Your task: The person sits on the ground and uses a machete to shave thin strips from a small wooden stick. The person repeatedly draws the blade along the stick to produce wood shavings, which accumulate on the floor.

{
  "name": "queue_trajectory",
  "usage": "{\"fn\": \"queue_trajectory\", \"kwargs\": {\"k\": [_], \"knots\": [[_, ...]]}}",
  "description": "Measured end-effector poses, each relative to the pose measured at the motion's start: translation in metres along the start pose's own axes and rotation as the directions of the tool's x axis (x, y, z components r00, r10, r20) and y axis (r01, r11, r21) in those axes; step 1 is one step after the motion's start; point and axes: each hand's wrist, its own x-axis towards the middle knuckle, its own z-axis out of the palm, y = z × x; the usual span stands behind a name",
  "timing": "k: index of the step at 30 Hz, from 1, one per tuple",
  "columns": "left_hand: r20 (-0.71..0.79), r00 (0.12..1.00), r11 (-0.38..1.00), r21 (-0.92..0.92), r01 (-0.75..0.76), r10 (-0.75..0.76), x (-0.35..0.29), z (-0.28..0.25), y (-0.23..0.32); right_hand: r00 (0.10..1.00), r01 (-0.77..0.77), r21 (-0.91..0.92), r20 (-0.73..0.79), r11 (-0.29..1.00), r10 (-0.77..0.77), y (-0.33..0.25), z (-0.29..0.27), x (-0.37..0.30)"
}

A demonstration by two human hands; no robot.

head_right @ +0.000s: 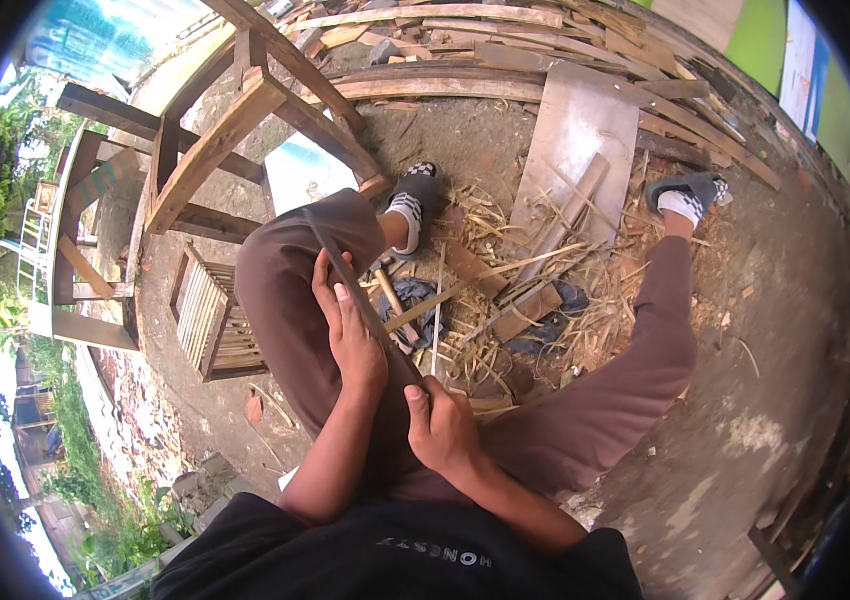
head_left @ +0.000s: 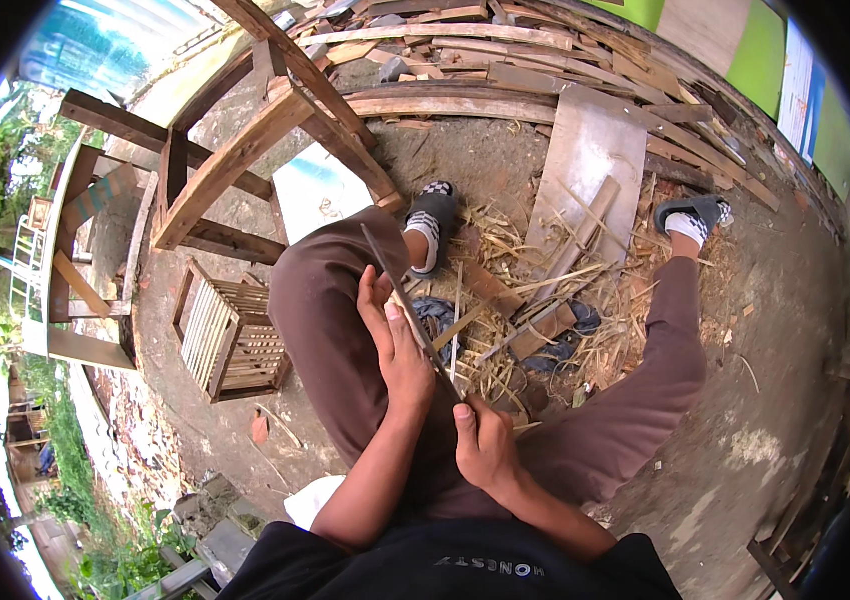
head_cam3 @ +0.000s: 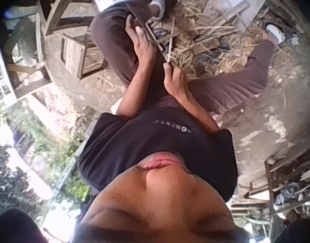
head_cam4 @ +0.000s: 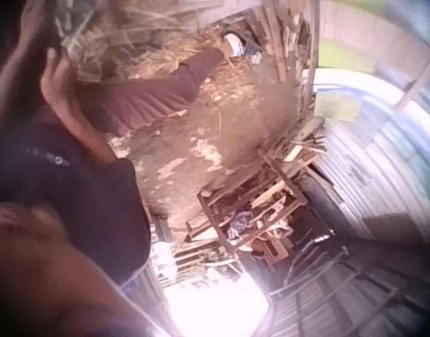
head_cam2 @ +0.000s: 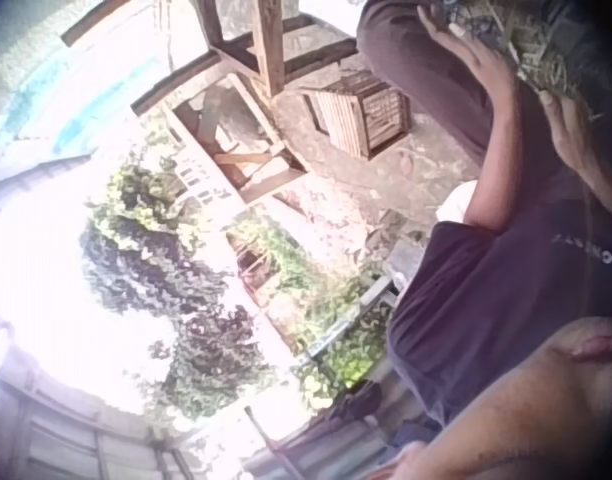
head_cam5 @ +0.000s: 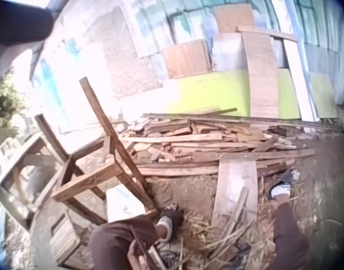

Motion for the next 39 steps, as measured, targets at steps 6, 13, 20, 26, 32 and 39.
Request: {"fn": "queue_trajectory", "kwargs": {"k": [6, 13, 20, 26, 32, 39], "knots": [[0.018, 0.997, 0.996, -0.036, 0.079, -0.078, -0.001, 0.000, -0.006, 0.999, -0.043, 0.000, 0.017, 0.999, 0.043, -0.001, -0.006, -0.001], [0.037, 0.993, 0.991, -0.066, 0.117, -0.115, -0.001, -0.005, -0.001, 1.000, 0.012, 0.022, 0.021, 1.000, -0.012, -0.003, 0.006, 0.003], [0.037, 0.987, 0.967, -0.196, 0.162, -0.158, 0.000, -0.005, -0.009, 1.000, -0.014, -0.013, -0.009, 1.000, 0.014, 0.005, 0.005, -0.002], [0.034, 0.996, 0.993, -0.081, 0.088, -0.086, -0.003, 0.000, -0.010, 0.998, 0.055, 0.053, -0.035, 0.997, -0.053, -0.001, 0.000, -0.005], [0.013, 0.999, 0.999, -0.003, 0.040, -0.040, -0.002, 0.002, -0.011, 1.000, 0.004, 0.040, -0.023, 0.999, -0.003, 0.002, 0.002, -0.002], [0.035, 0.992, 0.985, -0.121, 0.124, -0.121, 0.000, 0.002, -0.004, 0.997, -0.075, -0.011, -0.006, 0.997, 0.075, 0.014, 0.000, 0.005]]}}
